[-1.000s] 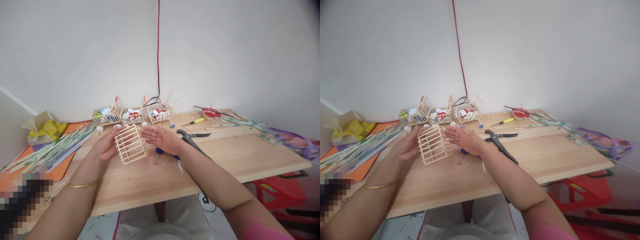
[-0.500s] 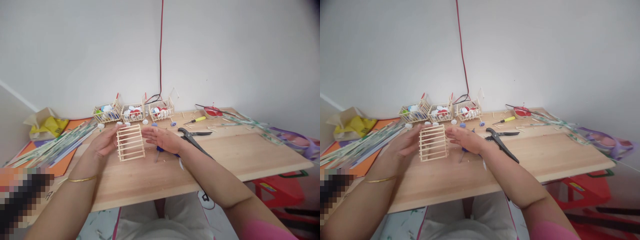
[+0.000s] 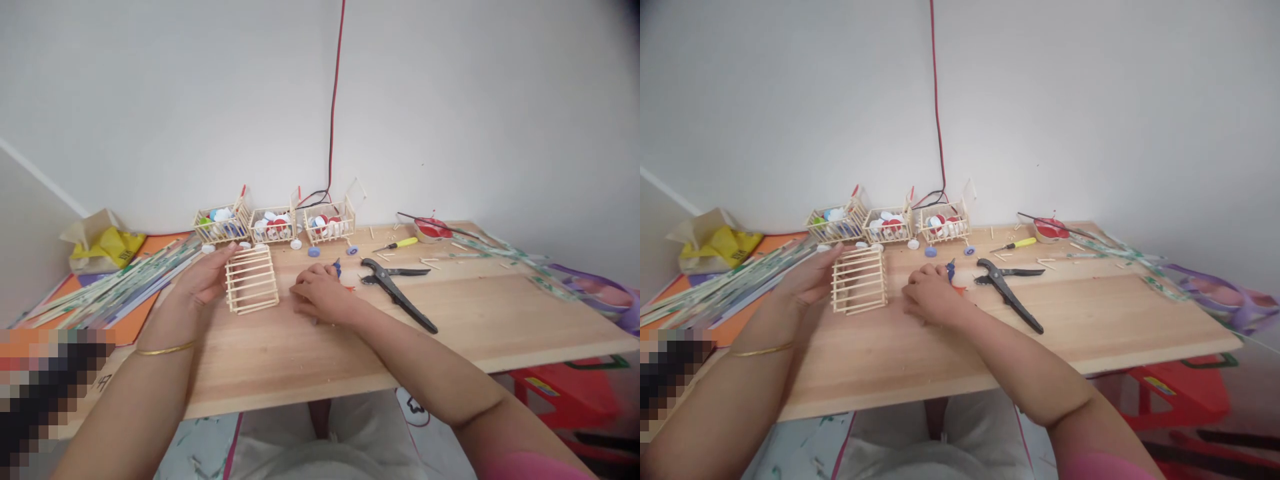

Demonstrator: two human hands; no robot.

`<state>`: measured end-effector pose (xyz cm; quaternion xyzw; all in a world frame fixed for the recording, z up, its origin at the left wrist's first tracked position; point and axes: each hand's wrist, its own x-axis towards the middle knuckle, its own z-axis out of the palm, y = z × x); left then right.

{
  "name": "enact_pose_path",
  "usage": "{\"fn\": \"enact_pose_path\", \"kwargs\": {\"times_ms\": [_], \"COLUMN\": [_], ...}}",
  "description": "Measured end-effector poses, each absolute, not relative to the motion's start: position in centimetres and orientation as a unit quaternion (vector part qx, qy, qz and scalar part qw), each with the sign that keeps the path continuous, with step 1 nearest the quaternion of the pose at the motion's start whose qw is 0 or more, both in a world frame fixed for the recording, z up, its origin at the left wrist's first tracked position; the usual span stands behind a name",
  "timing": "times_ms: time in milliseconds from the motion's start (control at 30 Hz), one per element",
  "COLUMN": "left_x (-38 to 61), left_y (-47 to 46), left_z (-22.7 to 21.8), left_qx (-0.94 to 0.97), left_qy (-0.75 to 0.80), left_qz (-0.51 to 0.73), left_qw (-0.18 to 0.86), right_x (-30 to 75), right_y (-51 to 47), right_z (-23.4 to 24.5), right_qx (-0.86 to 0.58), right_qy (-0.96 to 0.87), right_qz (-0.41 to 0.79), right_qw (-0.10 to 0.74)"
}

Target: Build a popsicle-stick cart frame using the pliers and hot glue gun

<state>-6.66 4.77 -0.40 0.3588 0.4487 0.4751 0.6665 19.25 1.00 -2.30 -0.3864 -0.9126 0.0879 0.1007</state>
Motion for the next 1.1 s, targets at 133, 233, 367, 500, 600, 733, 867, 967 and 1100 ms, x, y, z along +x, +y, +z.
{"fn": "enact_pose_path", "kwargs": {"times_ms": [133, 233, 367, 500, 600, 733, 867, 967, 1100], "left_x": [-6.3, -6.1, -5.9, -5.8, -5.9, -5.7, -5.4, -5.4, -5.8], "left_y": [4.7, 4.7, 4.7, 4.7, 4.7, 4.5, 4.3, 4.3, 4.6], "left_z": [-0.6, -0.7, -0.7, -0.7, -0.7, -0.6, -0.3, -0.3, -0.5], "left_qx": [0.374, 0.384, 0.384, 0.377, 0.375, 0.379, 0.383, 0.381, 0.375], "left_qy": [0.447, 0.45, 0.46, 0.461, 0.461, 0.461, 0.458, 0.458, 0.455], "left_qz": [0.472, 0.472, 0.474, 0.485, 0.488, 0.481, 0.478, 0.475, 0.472], "left_qw": [0.662, 0.654, 0.645, 0.641, 0.64, 0.642, 0.644, 0.647, 0.655], "right_x": [19.0, 18.9, 18.4, 17.8, 17.5, 17.5, 17.5, 17.6, 18.2], "right_y": [1.2, 1.2, 1.2, 1.3, 1.5, 2.1, 3.0, 3.2, 2.8], "right_z": [-2.2, -1.9, -2.2, -2.6, -2.5, -1.9, -1.7, -1.6, -1.5], "right_qx": [-0.4, -0.405, -0.409, -0.422, -0.418, -0.419, -0.408, -0.395, -0.389], "right_qy": [-0.906, -0.904, -0.907, -0.904, -0.907, -0.906, -0.91, -0.915, -0.917], "right_qz": [0.095, 0.095, 0.054, -0.003, 0.0, 0.047, 0.072, 0.084, 0.089], "right_qw": [0.103, 0.1, 0.086, 0.072, 0.059, 0.032, 0.012, 0.003, 0.003]}}
